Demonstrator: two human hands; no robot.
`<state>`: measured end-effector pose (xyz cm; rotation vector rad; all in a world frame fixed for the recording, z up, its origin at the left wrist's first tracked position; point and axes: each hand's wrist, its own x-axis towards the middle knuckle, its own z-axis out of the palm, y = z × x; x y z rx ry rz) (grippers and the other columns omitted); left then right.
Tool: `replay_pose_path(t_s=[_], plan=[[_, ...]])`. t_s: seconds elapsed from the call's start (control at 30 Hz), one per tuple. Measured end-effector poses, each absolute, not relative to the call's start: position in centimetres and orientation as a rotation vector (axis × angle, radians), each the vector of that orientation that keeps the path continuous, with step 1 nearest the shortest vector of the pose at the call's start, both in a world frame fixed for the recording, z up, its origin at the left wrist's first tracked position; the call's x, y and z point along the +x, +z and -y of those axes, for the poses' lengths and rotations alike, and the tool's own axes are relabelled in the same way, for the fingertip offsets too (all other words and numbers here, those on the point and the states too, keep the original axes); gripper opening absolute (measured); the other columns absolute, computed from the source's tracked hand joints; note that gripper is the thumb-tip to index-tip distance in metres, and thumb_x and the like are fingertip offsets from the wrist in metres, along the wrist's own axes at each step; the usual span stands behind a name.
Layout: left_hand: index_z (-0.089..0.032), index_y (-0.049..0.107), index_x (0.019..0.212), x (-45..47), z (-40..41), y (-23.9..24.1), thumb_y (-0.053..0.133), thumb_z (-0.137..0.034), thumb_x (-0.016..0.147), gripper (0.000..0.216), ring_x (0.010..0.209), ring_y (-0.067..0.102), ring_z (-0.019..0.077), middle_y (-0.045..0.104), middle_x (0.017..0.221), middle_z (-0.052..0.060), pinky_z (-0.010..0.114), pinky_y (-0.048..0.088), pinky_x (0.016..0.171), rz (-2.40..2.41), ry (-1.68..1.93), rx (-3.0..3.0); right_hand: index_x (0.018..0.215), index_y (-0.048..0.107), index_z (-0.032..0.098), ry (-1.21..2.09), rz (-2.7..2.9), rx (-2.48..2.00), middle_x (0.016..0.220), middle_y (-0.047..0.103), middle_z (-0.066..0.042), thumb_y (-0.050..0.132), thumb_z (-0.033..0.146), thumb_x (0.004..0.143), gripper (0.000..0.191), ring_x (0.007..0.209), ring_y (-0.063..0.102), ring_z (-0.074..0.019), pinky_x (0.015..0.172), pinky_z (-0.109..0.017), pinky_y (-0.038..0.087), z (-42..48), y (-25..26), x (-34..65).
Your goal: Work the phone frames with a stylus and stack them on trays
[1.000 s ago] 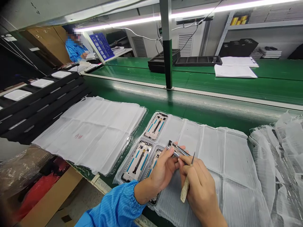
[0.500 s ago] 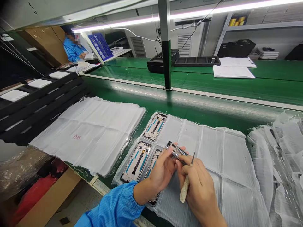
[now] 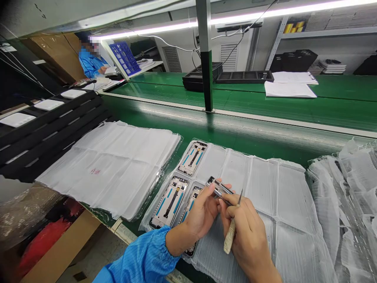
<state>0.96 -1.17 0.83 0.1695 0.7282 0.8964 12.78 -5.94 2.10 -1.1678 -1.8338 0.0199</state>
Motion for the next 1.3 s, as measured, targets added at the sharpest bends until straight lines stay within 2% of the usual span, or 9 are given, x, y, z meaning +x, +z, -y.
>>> replay_pose_path(t_s=[0.23, 0.6, 0.93, 1.1, 1.23, 1.3], plan=[[-0.014, 0.052, 0.116, 1.0, 1.5, 0.7, 0.099, -0.057, 0.055, 0.088, 0.095, 0.066, 0.0203, 0.068, 0.12, 0.013, 0.036, 0.055, 0.085, -0.749, 0.939, 0.208, 0.092, 0.045, 0.015, -0.113, 1.857, -1.172, 0.11, 0.065, -0.009, 0.061, -0.003, 0.104, 0.026, 0.096, 0.064, -0.0156, 0.078, -0.026, 0.049, 5.7, 2.3, 12.5], [-0.014, 0.053, 0.113, 0.9, 1.4, 0.9, 0.1, -0.057, 0.053, 0.088, 0.091, 0.065, 0.0173, 0.068, 0.114, 0.01, 0.035, 0.054, 0.086, -0.764, 0.947, 0.199, 0.092, 0.045, 0.013, -0.119, 1.885, -1.151, 0.109, 0.064, -0.013, 0.059, -0.005, 0.104, 0.026, 0.097, 0.062, -0.0174, 0.081, -0.028, 0.047, 5.9, 2.2, 12.8], [-0.014, 0.054, 0.114, 1.1, 1.4, 1.0, 0.1, -0.056, 0.053, 0.087, 0.094, 0.066, 0.0202, 0.067, 0.111, 0.01, 0.038, 0.056, 0.088, -0.767, 0.966, 0.203, 0.093, 0.045, 0.013, -0.114, 1.893, -1.142, 0.11, 0.063, -0.012, 0.059, -0.005, 0.104, 0.026, 0.099, 0.062, -0.0177, 0.082, -0.029, 0.048, 5.7, 2.3, 13.0], [-0.016, 0.054, 0.12, 0.9, 1.3, 0.9, 0.099, -0.061, 0.052, 0.094, 0.097, 0.068, 0.0248, 0.067, 0.12, 0.013, 0.035, 0.054, 0.08, -0.74, 0.933, 0.175, 0.094, 0.045, 0.016, -0.04, 1.851, -1.15, 0.111, 0.064, -0.009, 0.06, 0.002, 0.106, 0.024, 0.101, 0.063, -0.0152, 0.084, -0.026, 0.049, 5.8, 2.1, 12.9], [-0.013, 0.065, 0.115, 0.6, 0.8, 0.4, 0.097, -0.068, 0.048, 0.092, 0.098, 0.066, 0.0267, 0.068, 0.116, 0.014, 0.034, 0.053, 0.077, -0.674, 0.849, 0.114, 0.113, 0.054, 0.016, 0.216, 1.64, -1.205, 0.12, 0.066, -0.008, 0.054, 0.014, 0.111, 0.003, 0.112, 0.066, -0.014, 0.102, -0.024, 0.051, 6.8, 2.5, 12.7], [-0.012, 0.071, 0.109, 0.5, 0.6, 0.1, 0.094, -0.069, 0.054, 0.083, 0.097, 0.064, 0.0257, 0.069, 0.113, 0.014, 0.035, 0.053, 0.08, -0.626, 0.827, 0.11, 0.13, 0.057, 0.017, 0.371, 1.539, -1.262, 0.123, 0.067, -0.006, 0.045, 0.018, 0.116, 0.018, 0.109, 0.068, -0.0121, 0.1, -0.018, 0.053, 7.3, 2.7, 12.6]])
